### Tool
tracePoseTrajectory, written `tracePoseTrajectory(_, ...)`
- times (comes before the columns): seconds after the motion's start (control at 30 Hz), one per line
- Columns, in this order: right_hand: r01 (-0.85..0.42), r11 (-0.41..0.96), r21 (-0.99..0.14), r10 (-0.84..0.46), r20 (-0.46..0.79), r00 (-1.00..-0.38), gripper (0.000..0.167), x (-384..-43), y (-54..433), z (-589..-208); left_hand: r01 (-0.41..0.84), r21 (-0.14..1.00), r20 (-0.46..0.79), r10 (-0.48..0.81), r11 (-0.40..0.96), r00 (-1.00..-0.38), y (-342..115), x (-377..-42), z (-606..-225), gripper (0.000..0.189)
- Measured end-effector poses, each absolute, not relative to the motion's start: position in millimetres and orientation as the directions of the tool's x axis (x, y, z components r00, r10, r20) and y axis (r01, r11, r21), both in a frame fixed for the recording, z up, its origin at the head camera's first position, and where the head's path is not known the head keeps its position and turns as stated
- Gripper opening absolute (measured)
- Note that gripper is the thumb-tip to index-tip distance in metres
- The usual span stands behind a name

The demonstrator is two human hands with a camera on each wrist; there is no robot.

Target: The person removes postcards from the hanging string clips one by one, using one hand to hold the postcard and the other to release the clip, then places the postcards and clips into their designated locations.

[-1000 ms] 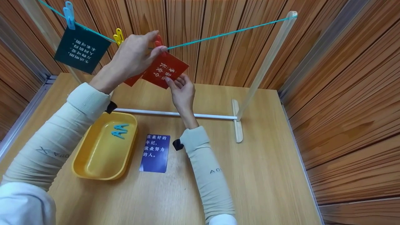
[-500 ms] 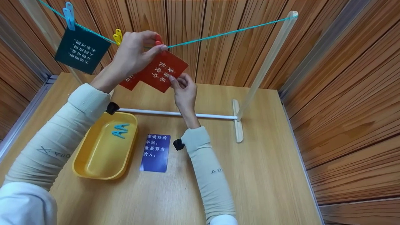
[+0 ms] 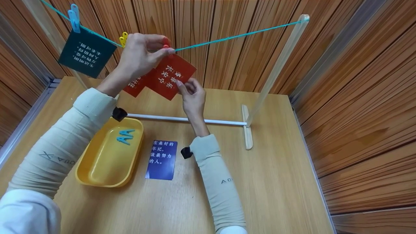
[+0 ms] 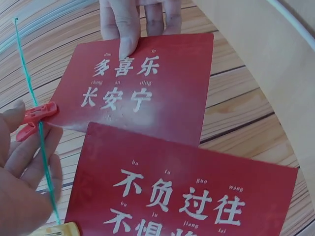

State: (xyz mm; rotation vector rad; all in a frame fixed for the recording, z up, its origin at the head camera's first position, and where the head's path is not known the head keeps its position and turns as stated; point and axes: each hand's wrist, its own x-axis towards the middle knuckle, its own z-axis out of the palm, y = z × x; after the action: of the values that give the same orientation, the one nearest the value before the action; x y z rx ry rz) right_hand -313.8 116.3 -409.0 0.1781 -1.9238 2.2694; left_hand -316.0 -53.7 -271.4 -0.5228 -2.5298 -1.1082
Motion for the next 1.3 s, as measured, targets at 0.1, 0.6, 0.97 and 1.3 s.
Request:
tracePoseTrajectory(0.1,-0.200,-0.166,-0.966,0.041,0.196,-0.980,0.025,-313,116,-410,0.462,0.628,0.461,0.179,0.627,-0.869,-52,-315,-273,0.034)
tracePoseTrajectory(0.6,-0.197,-0.208,-0.958,0.047,0.191,-0.980,0.023,-309,116,-404,0.510,0.653,0.552,0.108,0.560,-0.826,-44,-314,-272,0.029)
tracePoseTrajectory(0.97,-0.205,-0.222,-0.953,0.050,0.199,-0.979,0.025,-305,117,-401,0.554,0.663,0.593,0.100,0.503,-0.799,-44,-314,-268,0.027)
tracePoseTrajectory(1.3,-0.194,-0.233,-0.953,0.044,0.189,-0.981,0.021,-302,117,-404,0.630,0.620,0.675,0.091,0.469,-0.732,-47,-311,-269,0.031)
